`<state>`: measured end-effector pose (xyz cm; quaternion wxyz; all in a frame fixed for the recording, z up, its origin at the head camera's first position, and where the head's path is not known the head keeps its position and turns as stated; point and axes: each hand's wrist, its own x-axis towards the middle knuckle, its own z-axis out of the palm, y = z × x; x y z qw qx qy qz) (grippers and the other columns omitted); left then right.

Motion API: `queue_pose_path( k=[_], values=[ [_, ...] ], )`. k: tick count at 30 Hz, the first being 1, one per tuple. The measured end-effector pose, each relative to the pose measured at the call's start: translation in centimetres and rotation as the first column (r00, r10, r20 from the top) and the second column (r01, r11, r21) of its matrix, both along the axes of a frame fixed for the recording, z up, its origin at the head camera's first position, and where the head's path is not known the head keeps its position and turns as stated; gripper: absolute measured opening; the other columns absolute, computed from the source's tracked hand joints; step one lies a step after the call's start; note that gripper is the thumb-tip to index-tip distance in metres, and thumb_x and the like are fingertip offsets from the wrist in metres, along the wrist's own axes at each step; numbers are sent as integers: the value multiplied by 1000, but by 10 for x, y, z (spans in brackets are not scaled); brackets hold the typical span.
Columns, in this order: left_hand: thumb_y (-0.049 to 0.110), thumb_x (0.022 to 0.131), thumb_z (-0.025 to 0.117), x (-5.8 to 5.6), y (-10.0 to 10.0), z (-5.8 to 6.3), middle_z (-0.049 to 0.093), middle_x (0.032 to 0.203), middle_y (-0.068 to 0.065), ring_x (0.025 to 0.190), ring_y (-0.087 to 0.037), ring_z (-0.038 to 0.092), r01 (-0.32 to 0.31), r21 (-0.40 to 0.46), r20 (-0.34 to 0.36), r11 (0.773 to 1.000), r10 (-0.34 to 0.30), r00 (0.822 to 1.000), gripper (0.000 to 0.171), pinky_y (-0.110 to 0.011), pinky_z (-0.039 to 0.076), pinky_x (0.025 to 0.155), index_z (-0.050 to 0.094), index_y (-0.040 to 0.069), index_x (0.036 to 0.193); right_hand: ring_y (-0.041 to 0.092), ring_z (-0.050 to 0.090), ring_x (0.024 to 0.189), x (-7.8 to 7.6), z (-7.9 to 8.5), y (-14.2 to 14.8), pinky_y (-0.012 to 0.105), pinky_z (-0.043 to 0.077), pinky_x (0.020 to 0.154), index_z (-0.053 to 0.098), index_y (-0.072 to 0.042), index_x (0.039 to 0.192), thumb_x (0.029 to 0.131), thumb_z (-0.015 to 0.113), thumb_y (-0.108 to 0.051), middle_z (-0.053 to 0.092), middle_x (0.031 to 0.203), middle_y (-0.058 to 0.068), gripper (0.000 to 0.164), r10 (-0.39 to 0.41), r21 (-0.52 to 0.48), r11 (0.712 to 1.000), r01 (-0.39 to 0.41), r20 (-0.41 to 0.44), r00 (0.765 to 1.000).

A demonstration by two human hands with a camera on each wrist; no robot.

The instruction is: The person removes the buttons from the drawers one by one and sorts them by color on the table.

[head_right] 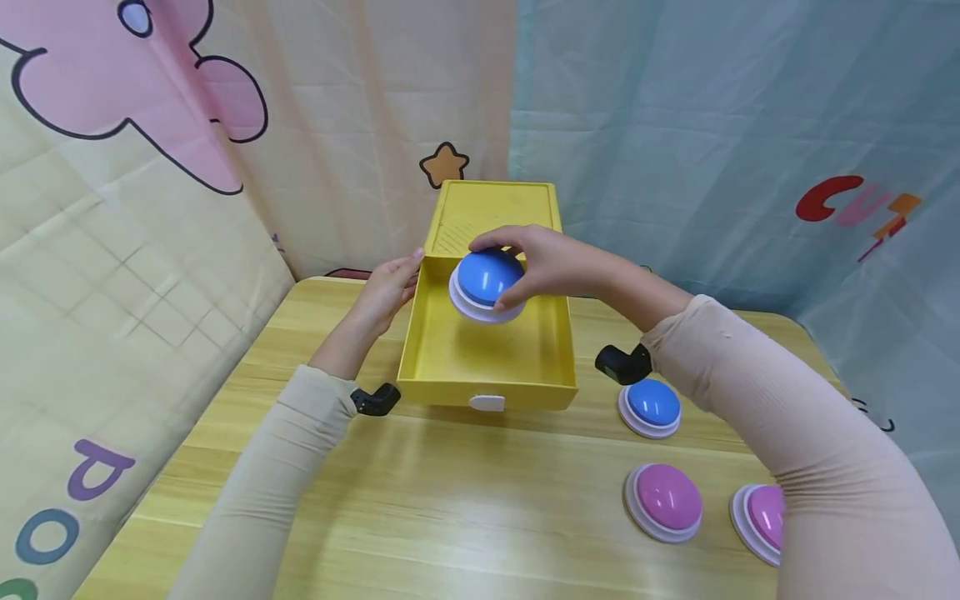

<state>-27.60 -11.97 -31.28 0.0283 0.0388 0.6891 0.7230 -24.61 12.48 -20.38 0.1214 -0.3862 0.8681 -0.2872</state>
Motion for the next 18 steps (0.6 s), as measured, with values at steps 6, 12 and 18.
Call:
queue_pose_path(
  k=[6,12,18],
  values=[
    [36,92,48,0,-1,0,46,129,-14,116,-23,46,14,8,-14,1000,-14,1000,54,-31,37,97,46,-6,125,26,40,114,13,4,39,49,33,97,47,-7,128,69,79,-14,46,128,9,68,-55,-28,998,54,-57,997],
    [35,92,49,0,-1,-1,48,127,-16,116,-26,45,3,27,-11,1000,-3,1000,54,-33,36,98,46,-8,125,22,40,111,32,-5,80,31,41,89,46,-10,130,69,78,-11,45,127,7,69,-146,-58,988,140,-112,983],
    [35,92,49,0,1,-2,48,126,-17,116,-27,45,7,25,-20,1000,-7,1000,54,-34,36,98,46,-8,125,9,39,106,49,-29,124,7,36,78,46,-11,130,68,77,-3,45,124,0,69,-270,-117,960,256,-130,954]
  ],
)
